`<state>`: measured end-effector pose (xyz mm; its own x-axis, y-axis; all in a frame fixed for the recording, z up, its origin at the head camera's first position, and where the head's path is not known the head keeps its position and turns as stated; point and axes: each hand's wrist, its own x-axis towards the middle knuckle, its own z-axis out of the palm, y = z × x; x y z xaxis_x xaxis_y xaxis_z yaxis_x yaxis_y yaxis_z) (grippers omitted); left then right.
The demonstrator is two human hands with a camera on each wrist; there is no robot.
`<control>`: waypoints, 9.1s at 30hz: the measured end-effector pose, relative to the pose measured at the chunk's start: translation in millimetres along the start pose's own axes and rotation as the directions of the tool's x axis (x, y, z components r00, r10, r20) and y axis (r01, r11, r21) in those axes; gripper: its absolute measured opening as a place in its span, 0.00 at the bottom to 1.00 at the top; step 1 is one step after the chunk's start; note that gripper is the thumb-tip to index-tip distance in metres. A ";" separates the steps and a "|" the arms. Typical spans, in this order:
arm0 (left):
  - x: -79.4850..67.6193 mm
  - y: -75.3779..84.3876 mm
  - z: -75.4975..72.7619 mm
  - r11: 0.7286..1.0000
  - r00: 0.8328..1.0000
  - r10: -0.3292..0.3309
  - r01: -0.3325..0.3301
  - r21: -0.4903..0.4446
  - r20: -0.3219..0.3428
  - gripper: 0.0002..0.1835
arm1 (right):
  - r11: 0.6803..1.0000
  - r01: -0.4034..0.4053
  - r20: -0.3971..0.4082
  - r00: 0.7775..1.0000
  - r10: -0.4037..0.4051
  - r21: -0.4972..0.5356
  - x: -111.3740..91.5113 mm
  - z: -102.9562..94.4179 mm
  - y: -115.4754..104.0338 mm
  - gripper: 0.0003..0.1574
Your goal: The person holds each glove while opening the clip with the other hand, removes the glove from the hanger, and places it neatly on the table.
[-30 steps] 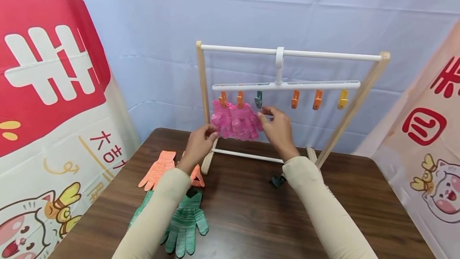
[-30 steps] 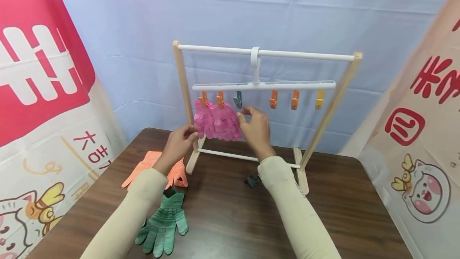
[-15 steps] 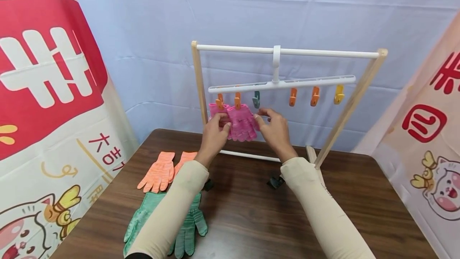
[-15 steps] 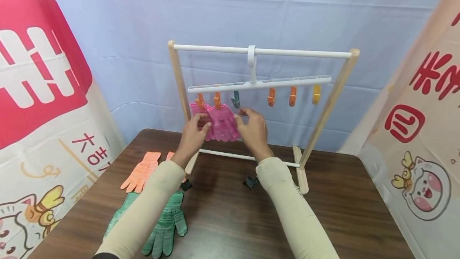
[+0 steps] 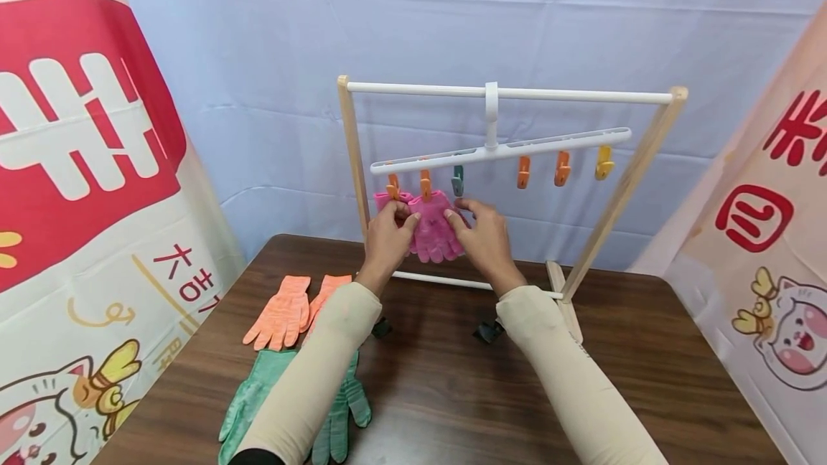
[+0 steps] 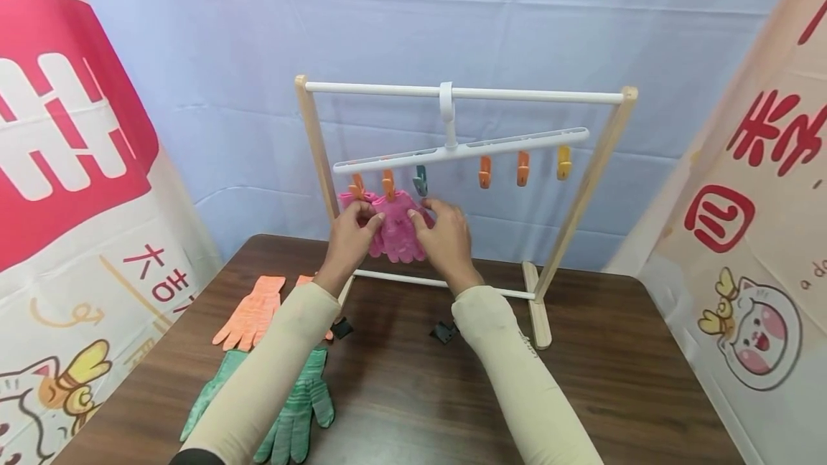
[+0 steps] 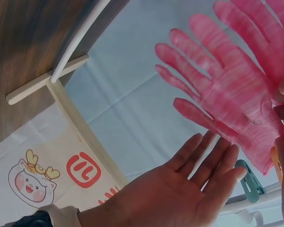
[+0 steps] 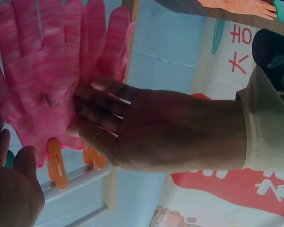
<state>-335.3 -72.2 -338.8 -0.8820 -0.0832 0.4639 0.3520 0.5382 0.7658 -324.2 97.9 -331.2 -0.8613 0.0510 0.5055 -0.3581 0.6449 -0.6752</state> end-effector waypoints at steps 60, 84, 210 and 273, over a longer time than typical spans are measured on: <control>-0.4 -2.5 -11.6 0.998 0.998 -0.014 0.017 -0.061 0.057 0.04 | 0.983 0.013 -0.117 0.993 0.009 0.185 26.9 16.2 -60.5 0.18; -29.3 -28.9 -32.0 0.997 0.978 0.003 0.012 -0.072 0.208 0.02 | 0.978 -0.003 -0.070 0.997 0.018 0.209 24.3 16.1 -56.0 0.22; -72.5 -102.2 -23.7 0.977 0.838 -0.206 0.206 0.056 0.506 0.11 | 0.943 -0.184 0.058 0.983 0.174 0.277 36.1 47.2 -25.8 0.40; 1.0 -21.7 -31.8 0.997 0.986 -0.078 0.077 -0.013 -0.149 0.06 | 0.938 -0.040 0.082 0.997 0.012 0.344 9.1 9.9 -21.6 0.40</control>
<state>-333.8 -110.6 -340.9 -0.8500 -0.2489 0.4642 0.2874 0.5195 0.8047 -327.9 76.9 -317.3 -0.8923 -0.0043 0.4513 -0.4256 0.3410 -0.8382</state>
